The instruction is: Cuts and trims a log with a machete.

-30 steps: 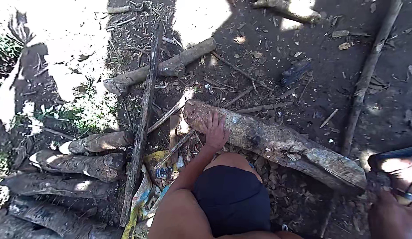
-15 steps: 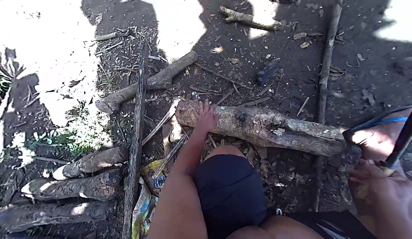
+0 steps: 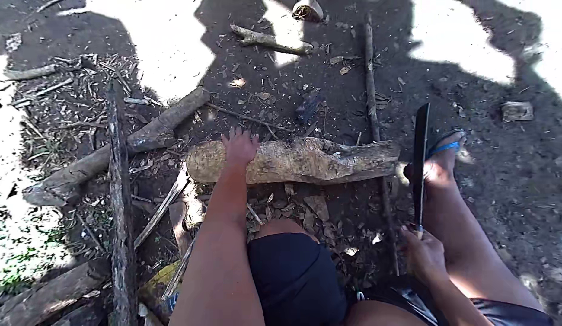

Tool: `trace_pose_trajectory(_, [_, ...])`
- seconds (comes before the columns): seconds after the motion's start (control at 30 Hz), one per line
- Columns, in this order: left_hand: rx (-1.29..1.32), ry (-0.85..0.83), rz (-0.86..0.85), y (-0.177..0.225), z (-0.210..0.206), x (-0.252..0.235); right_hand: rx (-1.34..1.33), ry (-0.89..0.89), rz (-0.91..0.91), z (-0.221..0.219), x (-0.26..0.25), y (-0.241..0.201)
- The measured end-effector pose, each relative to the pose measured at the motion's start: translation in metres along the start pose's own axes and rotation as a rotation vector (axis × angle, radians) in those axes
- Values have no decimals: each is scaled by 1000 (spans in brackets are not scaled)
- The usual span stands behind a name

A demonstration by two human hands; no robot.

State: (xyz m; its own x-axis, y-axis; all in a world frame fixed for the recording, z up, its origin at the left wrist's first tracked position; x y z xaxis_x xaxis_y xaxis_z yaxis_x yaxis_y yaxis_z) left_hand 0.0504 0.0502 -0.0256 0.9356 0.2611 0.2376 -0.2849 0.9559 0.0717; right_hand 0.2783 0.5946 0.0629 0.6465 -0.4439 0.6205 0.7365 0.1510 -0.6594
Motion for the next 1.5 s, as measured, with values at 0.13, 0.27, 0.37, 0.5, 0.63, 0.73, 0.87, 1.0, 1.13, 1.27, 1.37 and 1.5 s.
trace_pose_trajectory(0.13, [48, 52, 14, -1, 10, -25, -31, -85, 144, -22, -69, 59])
trace_pose_trajectory(0.27, [186, 125, 73, -17, 8, -37, 124, -103, 134, -55, -124, 82])
trace_pose_trajectory(0.37, [333, 274, 163, -51, 35, -33, 264, -48, 106, -65, -144, 92])
trace_pose_trajectory(0.5, [345, 230, 395, -139, 45, -7, 429, -35, 135, -55, -160, 88])
trace_pose_trajectory(0.63, [475, 57, 530, -176, 19, 16, 535, -44, 166, -50, -177, 67])
trace_pose_trajectory(0.73, [386, 14, 570, -171, 16, 28, 587, -69, 161, -53, -189, 38])
trace_pose_trajectory(0.87, [342, -11, 678, -169, 8, 66, 689, -103, 206, -61, -224, -11])
trace_pose_trajectory(1.0, [435, -35, 737, -163, -25, 129, 784, -120, 297, -78, -253, -64])
trace_pose_trajectory(1.13, [333, 192, 579, -137, -51, 198, 775, -118, 310, -93, -254, -90])
trace_pose_trajectory(1.27, [235, 198, 503, -121, -55, 213, 728, -125, 264, -96, -254, -77])
trace_pose_trajectory(1.37, [267, 143, 505, -125, -57, 209, 609, -195, 232, -98, -232, -90])
trace_pose_trajectory(1.5, [288, 77, 498, -132, -61, 201, 356, -288, 252, -108, -165, -96])
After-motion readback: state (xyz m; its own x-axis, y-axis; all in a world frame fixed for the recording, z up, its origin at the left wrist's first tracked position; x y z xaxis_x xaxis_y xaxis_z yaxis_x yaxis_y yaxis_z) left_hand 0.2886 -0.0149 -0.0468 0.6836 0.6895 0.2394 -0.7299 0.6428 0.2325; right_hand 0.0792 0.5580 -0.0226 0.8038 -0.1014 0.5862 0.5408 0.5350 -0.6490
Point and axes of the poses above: each hand's wrist, its own x-axis away from the middle knuckle, its own z-axis out of the back of the hand, y = z × x, the point moved 9 cm from there along -x, towards the middle knuckle, and after that the axes turned 1 degree about z, right-handed, at the moved point
